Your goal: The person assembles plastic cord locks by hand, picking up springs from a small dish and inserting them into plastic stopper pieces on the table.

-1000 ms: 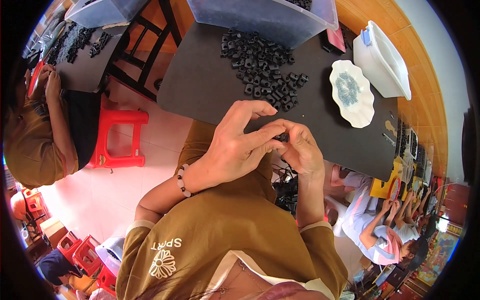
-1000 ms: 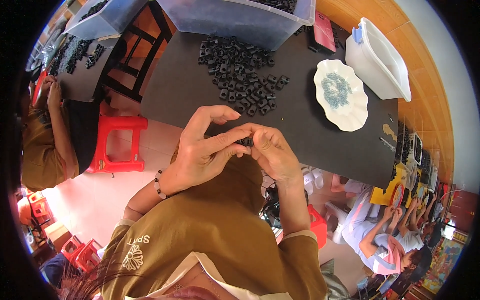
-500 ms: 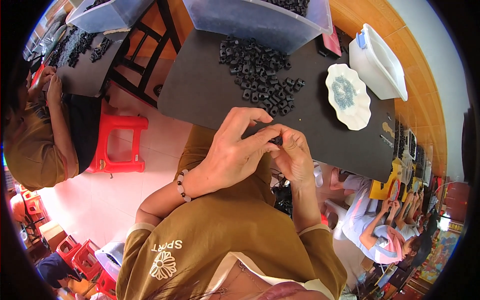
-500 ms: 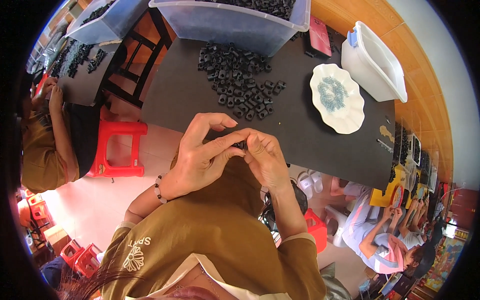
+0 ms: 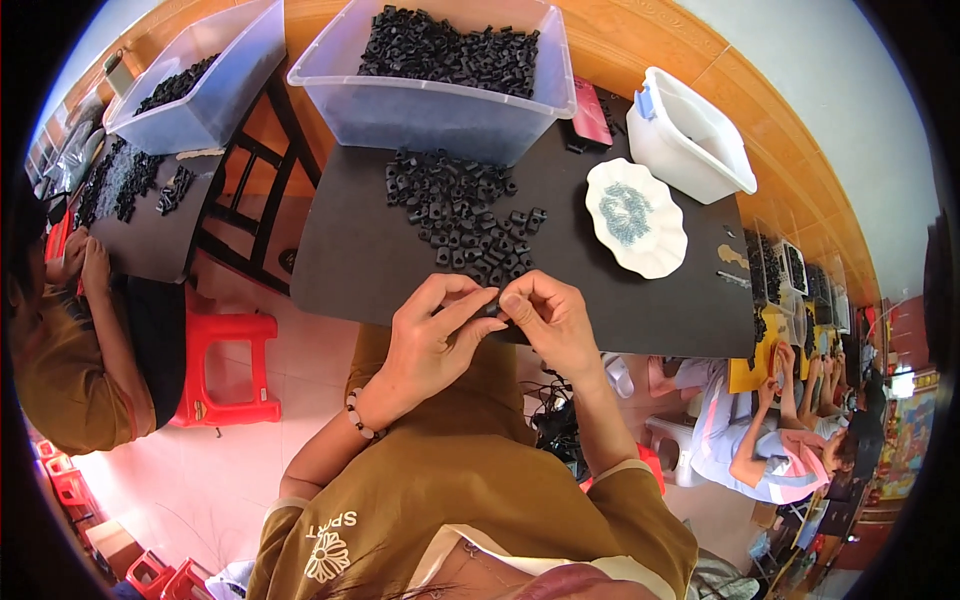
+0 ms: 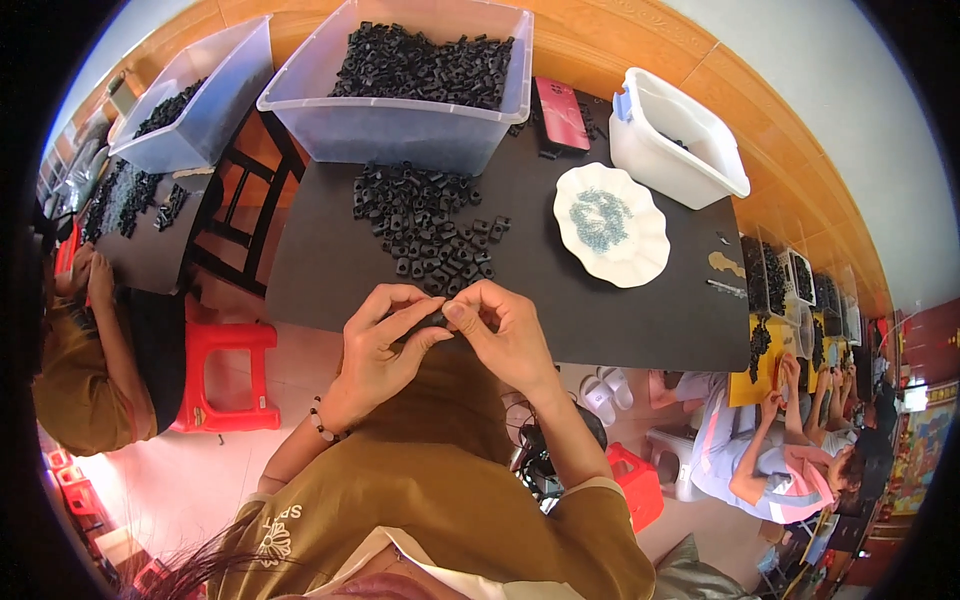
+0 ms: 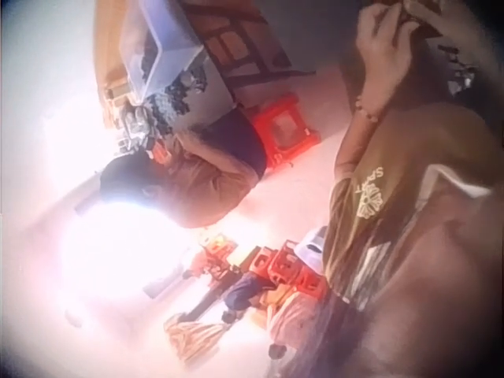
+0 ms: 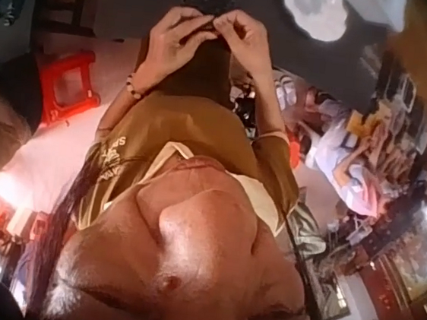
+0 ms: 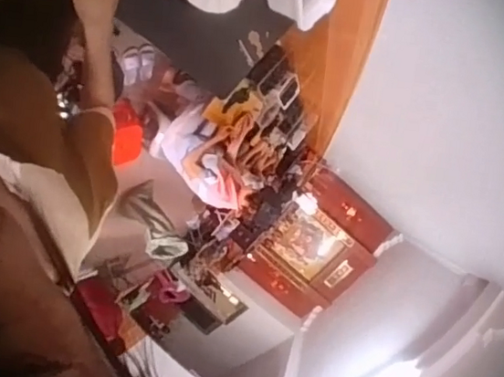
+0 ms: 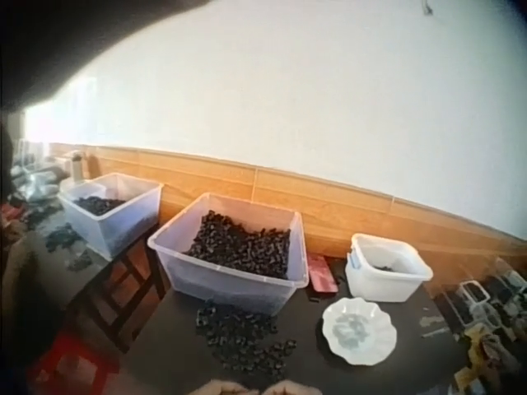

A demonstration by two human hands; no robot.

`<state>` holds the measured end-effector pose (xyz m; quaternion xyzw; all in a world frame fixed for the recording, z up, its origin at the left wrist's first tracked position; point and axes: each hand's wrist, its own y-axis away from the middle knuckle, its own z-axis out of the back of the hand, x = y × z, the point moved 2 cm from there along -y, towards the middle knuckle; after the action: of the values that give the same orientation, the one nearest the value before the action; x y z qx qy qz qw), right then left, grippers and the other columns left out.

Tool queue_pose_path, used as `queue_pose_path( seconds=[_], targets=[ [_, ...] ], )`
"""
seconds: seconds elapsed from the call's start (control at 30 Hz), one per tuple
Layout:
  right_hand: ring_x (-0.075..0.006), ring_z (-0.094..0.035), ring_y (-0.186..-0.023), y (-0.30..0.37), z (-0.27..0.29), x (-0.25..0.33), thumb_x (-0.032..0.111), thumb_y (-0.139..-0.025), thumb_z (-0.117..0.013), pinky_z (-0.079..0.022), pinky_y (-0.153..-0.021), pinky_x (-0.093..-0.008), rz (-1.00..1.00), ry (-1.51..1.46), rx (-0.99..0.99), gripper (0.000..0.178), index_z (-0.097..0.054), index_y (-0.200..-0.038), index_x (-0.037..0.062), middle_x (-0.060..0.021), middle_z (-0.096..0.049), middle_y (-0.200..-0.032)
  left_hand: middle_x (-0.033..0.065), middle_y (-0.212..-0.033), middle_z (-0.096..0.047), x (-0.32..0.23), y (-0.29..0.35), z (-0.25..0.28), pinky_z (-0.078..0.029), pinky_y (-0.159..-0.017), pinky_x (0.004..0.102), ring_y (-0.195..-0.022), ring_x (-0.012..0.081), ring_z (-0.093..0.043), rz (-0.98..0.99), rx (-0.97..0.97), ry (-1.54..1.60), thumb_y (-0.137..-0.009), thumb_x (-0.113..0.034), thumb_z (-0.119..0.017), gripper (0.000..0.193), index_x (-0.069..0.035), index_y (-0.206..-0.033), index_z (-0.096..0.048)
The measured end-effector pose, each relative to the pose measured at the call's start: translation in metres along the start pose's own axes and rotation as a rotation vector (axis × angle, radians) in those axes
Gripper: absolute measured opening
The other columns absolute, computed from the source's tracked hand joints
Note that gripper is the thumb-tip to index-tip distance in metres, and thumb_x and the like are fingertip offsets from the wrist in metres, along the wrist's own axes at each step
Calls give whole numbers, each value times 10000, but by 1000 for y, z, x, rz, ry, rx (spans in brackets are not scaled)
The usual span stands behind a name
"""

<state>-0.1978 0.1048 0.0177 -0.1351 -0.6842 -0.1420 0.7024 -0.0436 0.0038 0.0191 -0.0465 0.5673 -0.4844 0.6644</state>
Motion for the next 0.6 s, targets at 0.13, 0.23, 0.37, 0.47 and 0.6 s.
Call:
queue_pose_path(
  seconds=[0.13,0.23,0.37,0.47,0.6],
  targets=[
    [-64,-608,-798,-21,36,24,207,-1002,-683,-494,-750,-235,84,215,-127,198,-678,-932,23,-12,-687,-862,73,-923,-647,17,0,3,-508,-596,259,-675,147,-607,82,-50,69,-856,-9,-774,155,-3,-1009,-751],
    [-81,-628,-819,-61,100,46,219,-1013,-643,-502,-782,-252,264,460,-342,225,-711,-929,22,-5,-707,-885,65,-853,-651,33,1,7,-489,-563,244,-621,117,-591,161,-47,73,-877,-4,-748,78,11,-954,-754],
    [-110,-673,-874,-126,231,84,209,-1010,-625,-513,-802,-265,380,666,-695,263,-723,-1058,-31,-69,-748,-964,56,-834,-656,34,-1,5,-469,-526,245,-583,90,-579,235,-14,105,-883,-20,-738,49,18,-910,-753],
    [-118,-677,-871,-153,275,100,208,-1006,-630,-521,-799,-267,355,561,-811,288,-710,-1068,-61,-88,-750,-985,55,-836,-657,33,0,5,-474,-531,248,-587,97,-588,239,-2,86,-885,-22,-736,48,18,-906,-751],
    [-128,-682,-853,-159,255,91,175,-1005,-623,-533,-782,-275,316,627,-769,256,-712,-1075,-55,-83,-752,-979,56,-841,-659,36,3,6,-487,-546,258,-596,114,-602,227,-10,87,-885,-28,-734,51,11,-912,-753]
  ],
)
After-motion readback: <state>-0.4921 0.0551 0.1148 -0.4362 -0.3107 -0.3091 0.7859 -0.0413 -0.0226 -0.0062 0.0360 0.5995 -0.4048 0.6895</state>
